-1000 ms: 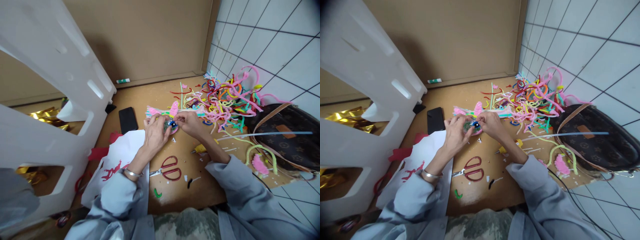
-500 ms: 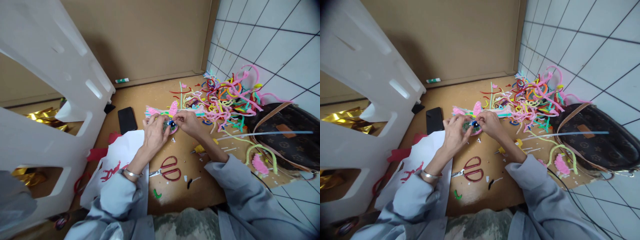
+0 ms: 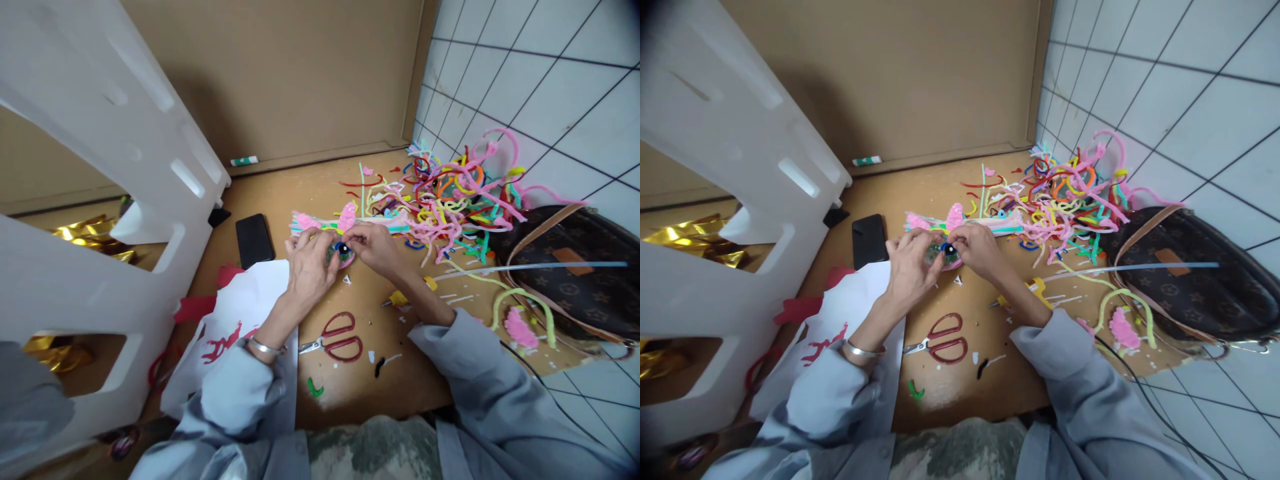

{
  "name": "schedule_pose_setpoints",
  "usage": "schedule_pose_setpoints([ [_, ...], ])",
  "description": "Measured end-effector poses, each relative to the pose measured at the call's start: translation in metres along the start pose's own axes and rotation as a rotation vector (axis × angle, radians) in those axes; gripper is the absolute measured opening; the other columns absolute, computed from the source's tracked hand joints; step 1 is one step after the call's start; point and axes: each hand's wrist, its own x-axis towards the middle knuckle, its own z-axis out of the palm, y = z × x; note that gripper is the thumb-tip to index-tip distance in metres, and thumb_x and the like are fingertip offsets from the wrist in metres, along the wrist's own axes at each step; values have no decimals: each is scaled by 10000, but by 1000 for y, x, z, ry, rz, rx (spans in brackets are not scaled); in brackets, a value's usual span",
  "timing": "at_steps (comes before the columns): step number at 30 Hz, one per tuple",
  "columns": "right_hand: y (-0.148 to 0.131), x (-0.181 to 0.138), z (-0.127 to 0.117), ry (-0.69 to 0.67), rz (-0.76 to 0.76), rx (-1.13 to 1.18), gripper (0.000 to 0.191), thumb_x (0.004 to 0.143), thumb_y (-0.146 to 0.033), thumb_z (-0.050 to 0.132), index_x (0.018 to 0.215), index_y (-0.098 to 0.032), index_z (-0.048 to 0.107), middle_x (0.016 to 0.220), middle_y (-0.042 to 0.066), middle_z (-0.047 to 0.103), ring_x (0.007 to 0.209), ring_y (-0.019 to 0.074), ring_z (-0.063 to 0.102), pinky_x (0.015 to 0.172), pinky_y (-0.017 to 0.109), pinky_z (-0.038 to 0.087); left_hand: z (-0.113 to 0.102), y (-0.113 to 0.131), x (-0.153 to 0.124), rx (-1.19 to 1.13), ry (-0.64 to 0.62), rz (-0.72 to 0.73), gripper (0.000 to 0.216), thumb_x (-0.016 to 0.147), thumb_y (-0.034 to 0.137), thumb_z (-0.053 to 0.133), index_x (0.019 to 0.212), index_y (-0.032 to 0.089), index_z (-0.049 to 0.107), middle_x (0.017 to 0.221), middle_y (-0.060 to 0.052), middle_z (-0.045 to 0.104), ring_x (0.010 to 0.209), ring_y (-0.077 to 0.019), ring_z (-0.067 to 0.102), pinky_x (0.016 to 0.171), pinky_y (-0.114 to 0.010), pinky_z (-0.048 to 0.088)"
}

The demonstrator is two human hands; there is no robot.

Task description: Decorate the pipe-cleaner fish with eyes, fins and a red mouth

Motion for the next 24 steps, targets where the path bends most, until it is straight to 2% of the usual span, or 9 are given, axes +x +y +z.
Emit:
schedule_pose_setpoints([
  [6, 0, -1, 2, 8, 31, 4, 169, 742, -124, 556, 780, -174, 712, 731, 17, 678, 687, 145, 572, 679, 256, 409, 0, 1, 0, -36, 11, 4, 203, 884, 245, 539, 1075, 245, 606, 1186, -60, 723, 1150, -275, 580, 903, -433, 327],
  [24, 2, -2, 3, 14, -27, -35, 213, 757, -87, 558, 787, -193, 740, 816, 45, 722, 781, 179, 613, 773, 296, 451, 2, 0, 0, -82, 32, 19, 202, 849, 202, 532, 1026, 227, 625, 1182, -61, 729, 1136, -262, 603, 911, -422, 338],
])
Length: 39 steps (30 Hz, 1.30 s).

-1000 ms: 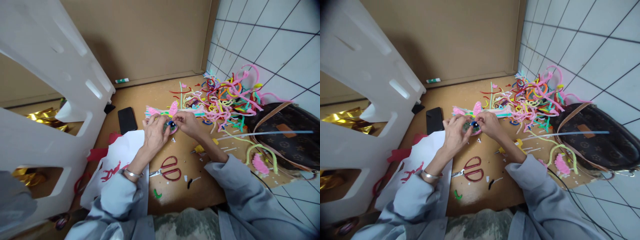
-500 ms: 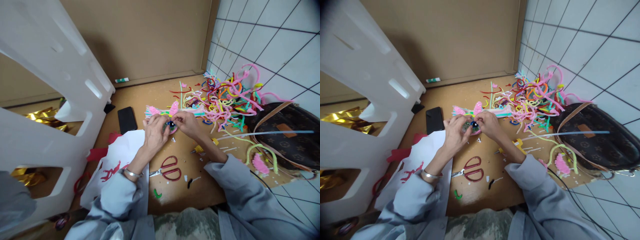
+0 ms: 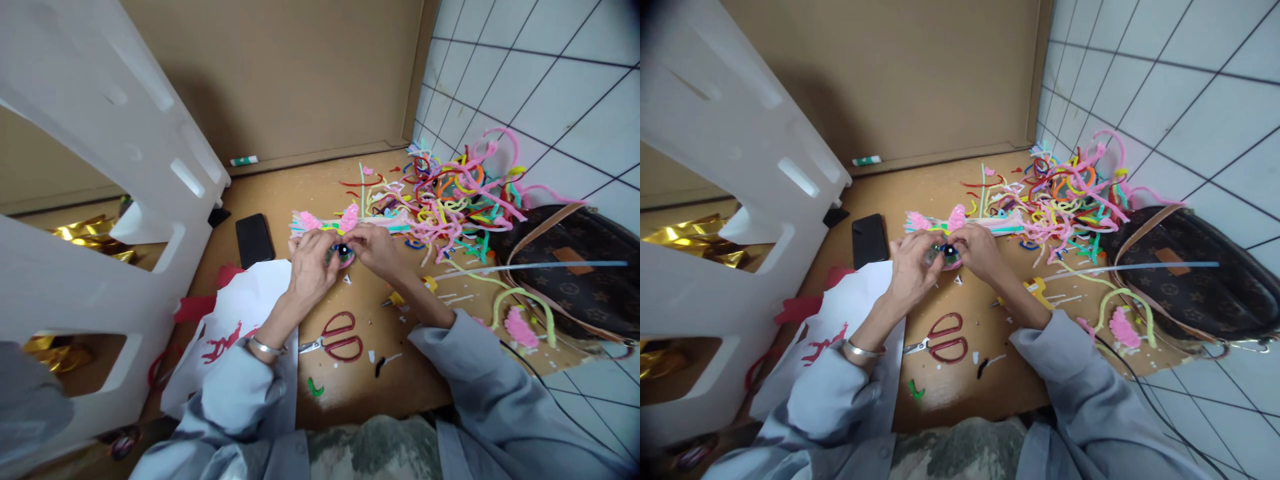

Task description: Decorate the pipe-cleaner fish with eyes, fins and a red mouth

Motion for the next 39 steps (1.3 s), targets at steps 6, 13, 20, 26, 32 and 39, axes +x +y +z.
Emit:
schedule_pose_setpoints([
  [6, -1, -2, 3, 28, -18, -45, 210, 797, -110, 559, 807, -201, 748, 863, 61, 732, 823, 192, 622, 794, 312, 456, -1, 3, 1, -24, -25, -51, 213, 831, 202, 531, 1025, 215, 618, 1188, -82, 724, 1129, -267, 608, 923, -421, 356],
  [13, -4, -6, 6, 41, -28, -126, 234, 804, -104, 540, 836, -207, 747, 863, 70, 713, 853, 208, 603, 808, 328, 446, 1, 2, 0, -54, 7, -49, 199, 835, 190, 520, 1008, 209, 618, 1174, -77, 728, 1112, -258, 610, 940, -422, 361],
  [20, -6, -10, 2, -16, -19, -99, 284, 707, -54, 592, 893, -204, 746, 926, 76, 702, 934, 231, 595, 849, 350, 440, 1, 1, 0, -63, 2, -69, 182, 826, 159, 521, 967, 209, 623, 1193, -84, 724, 1133, -261, 607, 968, -436, 375],
  [26, -3, -11, 5, 11, -27, -82, 310, 684, -33, 598, 897, -210, 738, 949, 65, 716, 976, 238, 611, 903, 368, 452, 2, -1, 0, -81, 32, -54, 170, 813, 157, 555, 950, 198, 645, 1183, -84, 735, 1105, -262, 624, 973, -441, 399],
  [32, -4, -12, 8, 69, -37, -74, 340, 661, -16, 580, 889, -221, 725, 860, 38, 712, 909, 227, 621, 867, 360, 476, 3, -2, 0, -81, 42, -38, 169, 816, 167, 559, 931, 201, 678, 1168, -84, 745, 1090, -272, 635, 953, -451, 411],
  [39, -5, -17, -3, 87, -64, -45, 391, 671, -29, 557, 975, -216, 718, 1022, 54, 738, 1003, 226, 637, 923, 368, 477, 4, -2, 0, -83, 48, -39, 179, 804, 169, 568, 930, 199, 693, 1172, -77, 749, 1085, -275, 634, 964, -455, 409],
])
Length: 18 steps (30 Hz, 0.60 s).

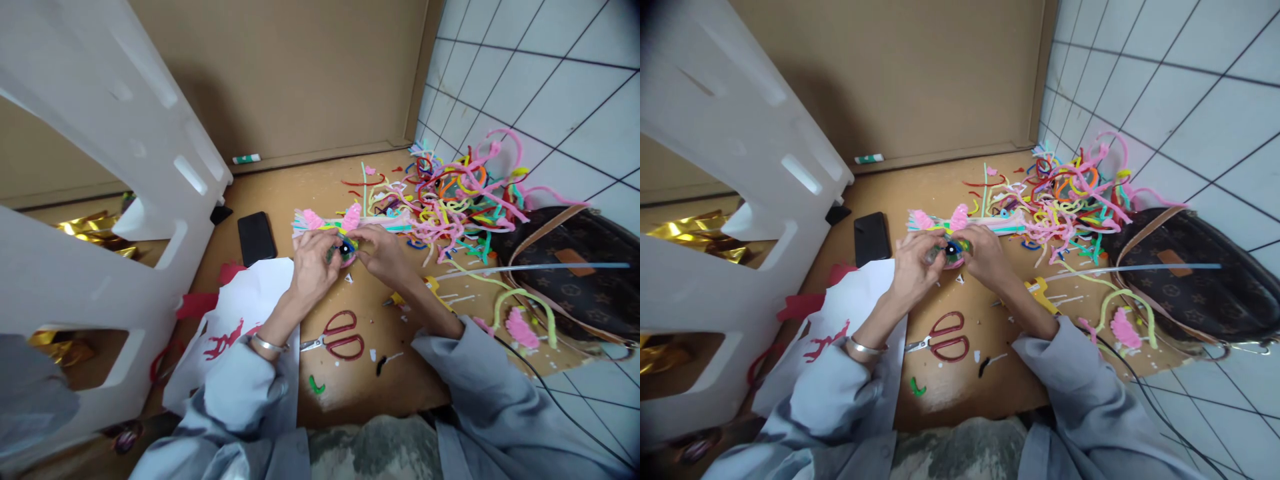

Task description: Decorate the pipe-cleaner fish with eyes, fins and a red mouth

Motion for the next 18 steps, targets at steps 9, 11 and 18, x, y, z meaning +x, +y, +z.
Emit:
schedule_pose_setpoints([
  [9, -6, -7, -5, -56, 107, -268, 115, 834, -172, 623, 790, -205, 724, 881, 74, 704, 892, 241, 604, 817, 371, 411, 1, -3, 1, -14, 13, -1, 182, 798, 172, 575, 926, 201, 701, 1163, -66, 755, 1093, -272, 640, 982, -455, 413],
  [11, -8, -8, -2, -67, 118, -298, 123, 843, -167, 623, 781, -205, 722, 878, 74, 698, 897, 241, 597, 808, 364, 395, 1, -3, 1, -18, 10, -7, 179, 800, 172, 577, 927, 202, 700, 1166, -66, 754, 1104, -272, 638, 990, -457, 410],
  [18, -7, -7, 5, -61, 126, -345, 159, 865, -148, 593, 783, -200, 718, 882, 78, 700, 903, 239, 575, 809, 362, 361, 1, -3, 0, -13, 10, 9, 184, 812, 174, 570, 944, 188, 697, 1176, -86, 748, 1101, -273, 641, 982, -458, 421],
])
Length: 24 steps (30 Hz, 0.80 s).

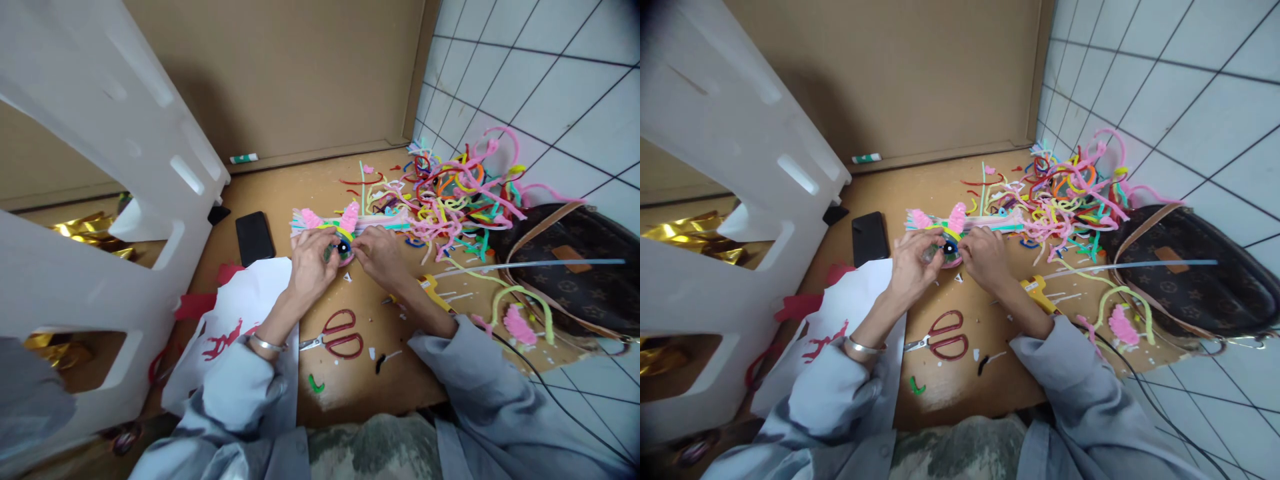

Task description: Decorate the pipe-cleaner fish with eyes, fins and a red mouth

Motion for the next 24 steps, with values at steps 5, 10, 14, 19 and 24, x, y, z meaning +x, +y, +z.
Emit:
schedule_pose_setpoints([
  [5, -1, 0, 3, 10, 16, -5, 153, 855, -137, 589, 788, -201, 711, 885, 75, 698, 908, 243, 570, 814, 364, 352, 0, 0, 0, 7, -5, -11, 175, 809, 184, 583, 940, 201, 697, 1187, -76, 745, 1095, -269, 643, 993, -453, 424],
  [10, -2, -2, 6, 25, 34, -3, 152, 858, -137, 574, 783, -205, 687, 890, 70, 688, 916, 242, 563, 823, 362, 352, 0, 0, 0, 0, -1, -17, 177, 804, 179, 588, 942, 205, 697, 1186, -72, 747, 1100, -267, 642, 992, -453, 421],
  [14, -3, -3, 9, 66, 82, 23, 113, 848, -135, 582, 808, -205, 660, 922, 63, 679, 948, 240, 566, 850, 355, 357, -1, 3, 0, 5, -15, -28, 171, 813, 178, 580, 943, 206, 688, 1189, -72, 745, 1105, -268, 639, 991, -455, 422],
  [19, -7, -4, 10, 88, 90, 18, 109, 850, -137, 579, 814, -210, 652, 915, 59, 667, 950, 245, 555, 846, 359, 358, -2, 4, 0, -2, -22, -34, 161, 808, 179, 583, 933, 207, 680, 1192, -74, 742, 1104, -271, 635, 996, -459, 426],
  [24, -13, -6, 9, 87, 61, -29, 148, 871, -148, 549, 824, -217, 671, 911, 73, 665, 942, 257, 531, 830, 375, 346, -3, 4, 0, -9, -20, -46, 175, 796, 178, 580, 934, 212, 683, 1187, -72, 742, 1103, -277, 631, 1002, -467, 429],
])
